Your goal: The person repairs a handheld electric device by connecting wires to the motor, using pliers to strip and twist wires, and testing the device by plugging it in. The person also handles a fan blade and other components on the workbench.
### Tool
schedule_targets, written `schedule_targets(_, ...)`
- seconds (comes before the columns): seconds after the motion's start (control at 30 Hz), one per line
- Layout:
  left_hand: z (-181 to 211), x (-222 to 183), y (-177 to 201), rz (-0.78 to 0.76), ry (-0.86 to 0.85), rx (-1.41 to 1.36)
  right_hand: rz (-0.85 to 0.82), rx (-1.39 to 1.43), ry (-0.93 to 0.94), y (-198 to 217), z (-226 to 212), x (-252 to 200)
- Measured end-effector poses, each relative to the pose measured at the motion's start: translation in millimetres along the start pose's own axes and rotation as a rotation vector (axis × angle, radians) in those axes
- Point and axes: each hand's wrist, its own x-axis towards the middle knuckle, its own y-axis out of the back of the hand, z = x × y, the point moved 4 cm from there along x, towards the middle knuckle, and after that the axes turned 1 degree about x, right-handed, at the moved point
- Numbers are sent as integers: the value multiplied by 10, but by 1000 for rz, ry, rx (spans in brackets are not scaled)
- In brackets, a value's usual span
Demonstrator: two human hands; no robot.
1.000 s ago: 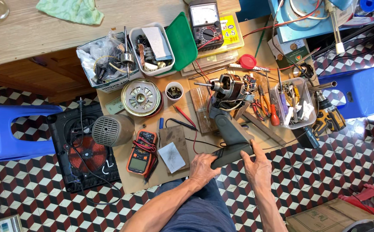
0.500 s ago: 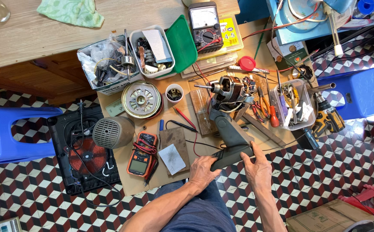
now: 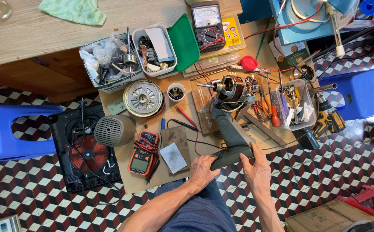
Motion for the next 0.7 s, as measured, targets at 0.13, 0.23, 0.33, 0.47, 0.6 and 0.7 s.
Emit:
schedule_targets(0.13,-17,-13,-9,-20,5,-7,3,30,-19,-40,38,-23)
schedule_targets(0.23,-32,-22,-14,-5,22,10,32,82,10,-55,56,-6)
schedule_targets(0.33,-52,-19,-13,1,50,-21,-43,160,-137,-85,125,56)
schedule_targets(0.47,-55,-24,3,-45,89,-38,-226,269,-400,-167,170,99)
schedule_targets(0.6,-24,-16,48,-80,128,-48,-172,256,-295,-128,79,136)
schedule_targets(0.7,-3,-17,55,-87,139,-30,-179,345,-290,-142,68,134)
